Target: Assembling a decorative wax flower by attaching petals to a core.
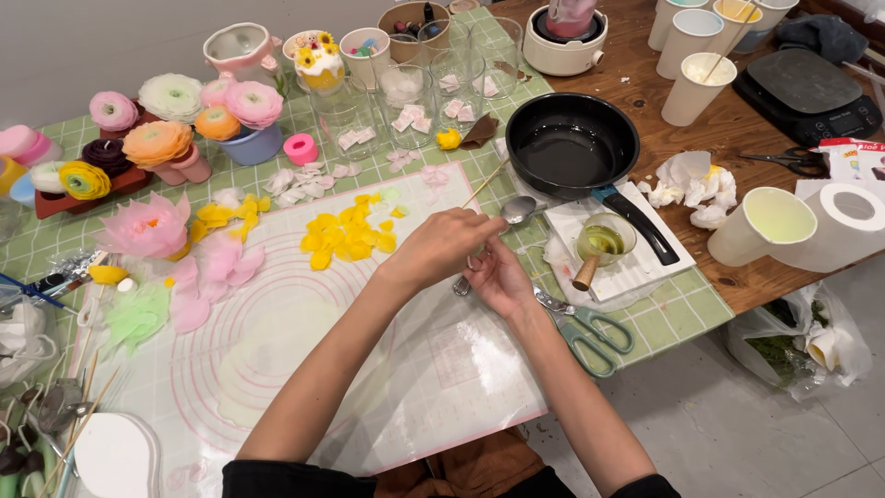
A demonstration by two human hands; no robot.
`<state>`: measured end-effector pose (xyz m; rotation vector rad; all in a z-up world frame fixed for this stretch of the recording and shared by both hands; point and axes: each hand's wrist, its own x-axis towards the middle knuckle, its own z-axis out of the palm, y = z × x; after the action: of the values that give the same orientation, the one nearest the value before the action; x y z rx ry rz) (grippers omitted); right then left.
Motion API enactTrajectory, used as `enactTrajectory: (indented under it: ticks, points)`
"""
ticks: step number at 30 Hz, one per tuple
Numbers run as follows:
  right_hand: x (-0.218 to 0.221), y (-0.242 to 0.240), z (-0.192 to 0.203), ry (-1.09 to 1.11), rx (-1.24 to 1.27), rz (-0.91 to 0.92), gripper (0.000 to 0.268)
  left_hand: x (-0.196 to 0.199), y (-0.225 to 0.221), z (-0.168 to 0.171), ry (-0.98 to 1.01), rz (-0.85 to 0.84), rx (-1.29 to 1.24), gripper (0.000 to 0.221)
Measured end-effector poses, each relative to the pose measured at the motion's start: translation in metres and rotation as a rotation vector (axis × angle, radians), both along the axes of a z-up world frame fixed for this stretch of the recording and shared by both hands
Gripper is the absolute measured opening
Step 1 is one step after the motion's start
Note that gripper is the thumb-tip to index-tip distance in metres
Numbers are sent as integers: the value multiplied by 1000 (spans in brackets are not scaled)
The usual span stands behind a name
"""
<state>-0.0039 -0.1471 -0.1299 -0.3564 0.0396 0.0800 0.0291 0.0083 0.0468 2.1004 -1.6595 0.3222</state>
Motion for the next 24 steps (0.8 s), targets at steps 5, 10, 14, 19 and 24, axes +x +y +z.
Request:
enactTrajectory:
  ticks: [5,10,14,19,24]
  points:
    - [-10,8,36,63,-36,-49,14,4,7,-9,444,178,-257,23]
    - [-11,11,39,8,-107,-97,26,-6,10,-16,310,301,-284,21]
    - [-11,13,38,-25,-211,-197,33,-10,9,-28,286,350,-284,28]
    - [-13,17,45,-40,-295,-269,33,-15,6,-32,332,407,-308,27]
    - [-14,18,41,-53,-315,-308,35,-22,3,-33,266,451,-333,23]
